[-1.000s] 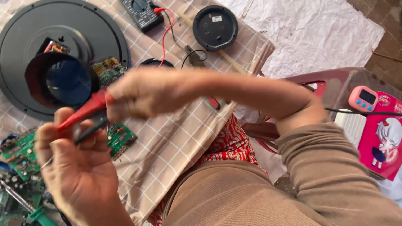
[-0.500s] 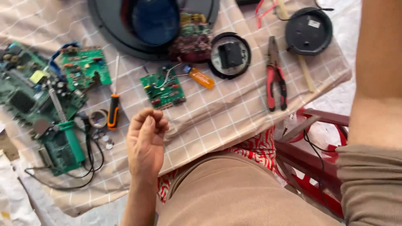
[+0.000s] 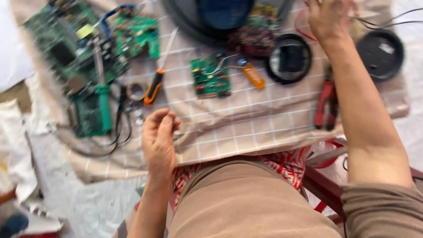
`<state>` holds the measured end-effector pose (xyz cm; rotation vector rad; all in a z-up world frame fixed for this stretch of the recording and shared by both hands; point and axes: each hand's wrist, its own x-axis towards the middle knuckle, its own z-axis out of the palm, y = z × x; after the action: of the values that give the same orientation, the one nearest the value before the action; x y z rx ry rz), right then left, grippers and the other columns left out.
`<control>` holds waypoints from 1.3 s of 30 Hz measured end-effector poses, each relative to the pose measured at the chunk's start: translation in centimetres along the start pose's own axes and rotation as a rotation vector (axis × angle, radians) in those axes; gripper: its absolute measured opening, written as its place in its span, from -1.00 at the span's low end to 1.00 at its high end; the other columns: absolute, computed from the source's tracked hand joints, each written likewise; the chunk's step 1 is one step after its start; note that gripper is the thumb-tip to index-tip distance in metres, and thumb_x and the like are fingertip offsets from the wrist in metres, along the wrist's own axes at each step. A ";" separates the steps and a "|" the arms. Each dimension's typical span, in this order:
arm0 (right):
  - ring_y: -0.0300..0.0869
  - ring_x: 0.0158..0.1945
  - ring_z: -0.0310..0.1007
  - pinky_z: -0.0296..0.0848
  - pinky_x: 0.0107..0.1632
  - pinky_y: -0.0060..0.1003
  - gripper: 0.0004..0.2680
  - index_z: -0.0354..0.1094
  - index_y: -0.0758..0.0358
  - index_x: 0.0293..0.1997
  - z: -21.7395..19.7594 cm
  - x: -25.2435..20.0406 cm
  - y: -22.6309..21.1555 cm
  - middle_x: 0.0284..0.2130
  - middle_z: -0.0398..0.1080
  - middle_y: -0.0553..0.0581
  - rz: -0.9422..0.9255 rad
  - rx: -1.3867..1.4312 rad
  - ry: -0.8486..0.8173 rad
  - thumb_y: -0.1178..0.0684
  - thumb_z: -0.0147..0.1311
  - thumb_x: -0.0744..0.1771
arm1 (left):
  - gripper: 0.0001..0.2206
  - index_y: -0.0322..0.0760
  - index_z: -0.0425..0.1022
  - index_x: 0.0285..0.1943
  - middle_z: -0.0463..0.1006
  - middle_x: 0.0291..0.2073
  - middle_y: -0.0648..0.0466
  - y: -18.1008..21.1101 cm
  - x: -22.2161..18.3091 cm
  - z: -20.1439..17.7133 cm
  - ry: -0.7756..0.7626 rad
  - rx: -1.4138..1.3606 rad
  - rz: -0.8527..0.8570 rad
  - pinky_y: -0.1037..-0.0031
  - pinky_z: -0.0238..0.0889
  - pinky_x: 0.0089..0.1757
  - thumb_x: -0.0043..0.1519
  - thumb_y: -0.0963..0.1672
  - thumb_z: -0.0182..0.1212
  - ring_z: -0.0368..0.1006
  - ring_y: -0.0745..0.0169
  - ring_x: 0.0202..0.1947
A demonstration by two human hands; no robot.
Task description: Testing various electronic components on a circuit board using a digital multimeter on a repair bench.
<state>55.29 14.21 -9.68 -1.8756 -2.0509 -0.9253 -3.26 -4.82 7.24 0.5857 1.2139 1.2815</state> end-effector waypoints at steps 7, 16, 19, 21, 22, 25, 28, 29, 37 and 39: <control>0.12 -0.16 0.43 0.38 -0.08 -0.05 -0.91 0.52 0.51 -0.03 -21.4 4.0 -10.7 -0.21 0.50 0.36 0.060 0.677 0.134 0.40 0.06 0.48 | -0.77 -0.46 0.40 0.19 0.50 -0.26 -0.01 1.1 0.8 -0.6 -0.231 0.472 0.120 0.64 0.44 -0.41 0.40 -0.20 0.05 0.44 0.31 -0.38; 0.10 -0.17 0.59 0.52 -0.10 -0.03 -0.85 0.55 0.20 -0.05 -27.0 2.1 -25.6 -0.30 0.55 0.24 0.282 0.914 -0.510 0.02 0.22 0.36 | -0.64 -0.35 0.54 0.15 0.59 -0.30 -0.13 -1.1 7.8 3.8 -0.271 1.103 0.509 0.02 0.41 -0.15 0.35 0.00 0.21 0.58 -0.21 -0.22; 0.11 -0.12 0.57 0.52 -0.05 0.02 -0.81 0.54 0.12 -0.02 -25.2 1.7 -26.6 -0.29 0.54 0.20 0.296 0.869 -0.553 -0.07 0.23 0.33 | -0.61 -0.17 0.59 0.06 0.61 -0.34 0.01 -3.0 11.4 3.8 -0.301 1.171 0.400 0.06 0.44 -0.16 0.32 0.12 0.18 0.61 -0.09 -0.24; 0.12 -0.13 0.56 0.51 -0.05 0.02 -0.80 0.50 0.14 -0.01 -24.8 0.9 -27.0 -0.29 0.52 0.21 0.285 0.887 -0.500 -0.02 0.25 0.32 | -0.63 -0.12 0.61 0.03 0.61 -0.34 0.05 -2.6 10.9 4.8 -0.299 1.136 0.385 0.10 0.45 -0.17 0.26 0.12 0.25 0.62 -0.04 -0.25; 0.14 -0.14 0.54 0.50 -0.05 0.03 -0.79 0.47 0.16 0.01 -24.6 0.4 -27.2 -0.30 0.49 0.22 0.274 0.908 -0.457 0.03 0.26 0.30 | -0.65 -0.07 0.63 -0.01 0.62 -0.35 0.08 -2.5 10.6 5.4 -0.298 1.102 0.359 0.13 0.46 -0.18 0.20 0.12 0.32 0.63 0.01 -0.26; 0.05 -0.14 0.54 0.50 -0.05 -0.07 -0.77 0.48 0.10 -0.02 -23.6 -0.9 -27.5 -0.32 0.47 0.14 0.324 0.978 -0.354 0.04 0.32 0.27 | -0.62 -0.10 0.61 0.03 0.62 -0.25 0.03 -2.1 9.8 5.7 -0.300 0.986 0.316 0.26 0.50 -0.14 0.11 0.05 0.48 0.66 0.09 -0.21; 0.01 -0.08 0.56 0.51 0.01 -0.15 -0.80 0.50 0.08 -0.02 -23.6 -1.3 -27.6 -0.25 0.51 0.13 0.402 1.103 -0.283 0.12 0.28 0.28 | -0.56 -0.24 0.53 0.06 0.62 -0.23 -0.05 -3.6 9.2 5.8 -0.229 0.648 0.225 0.36 0.49 -0.15 0.09 -0.03 0.58 0.62 0.16 -0.20; 0.01 -0.08 0.56 0.51 0.01 -0.15 -0.80 0.50 0.08 -0.02 -24.2 -1.2 -27.6 -0.25 0.51 0.13 0.407 1.097 -0.276 0.12 0.28 0.28 | -0.56 -0.24 0.53 0.06 0.62 -0.23 -0.05 -3.7 9.0 5.9 -0.238 0.647 0.228 0.36 0.49 -0.15 0.09 -0.03 0.58 0.62 0.16 -0.20; -0.30 -0.42 0.45 0.52 -0.32 -0.40 -0.91 0.46 0.20 -0.04 -26.1 0.9 -27.8 -0.44 0.48 0.08 0.754 1.555 -0.123 0.17 0.09 0.39 | -0.71 -0.25 0.53 0.13 0.60 -0.24 0.08 -5.0 11.7 4.4 -0.447 0.006 -0.052 0.44 0.59 -0.21 0.25 -0.16 0.39 0.60 0.35 -0.28; -0.26 -0.43 0.45 0.52 -0.34 -0.38 -0.93 0.43 0.24 -0.06 -27.3 3.4 -27.2 -0.44 0.47 0.13 0.725 1.571 -0.024 0.20 0.05 0.39 | -0.74 -0.23 0.52 0.12 0.59 -0.28 0.10 -5.4 14.0 5.0 -0.470 -0.016 -0.026 0.47 0.59 -0.26 0.26 -0.15 0.36 0.60 0.35 -0.33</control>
<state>21.89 1.63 5.25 -1.3090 -1.0815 0.7370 1.15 8.09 -0.70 0.8040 0.8169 1.0523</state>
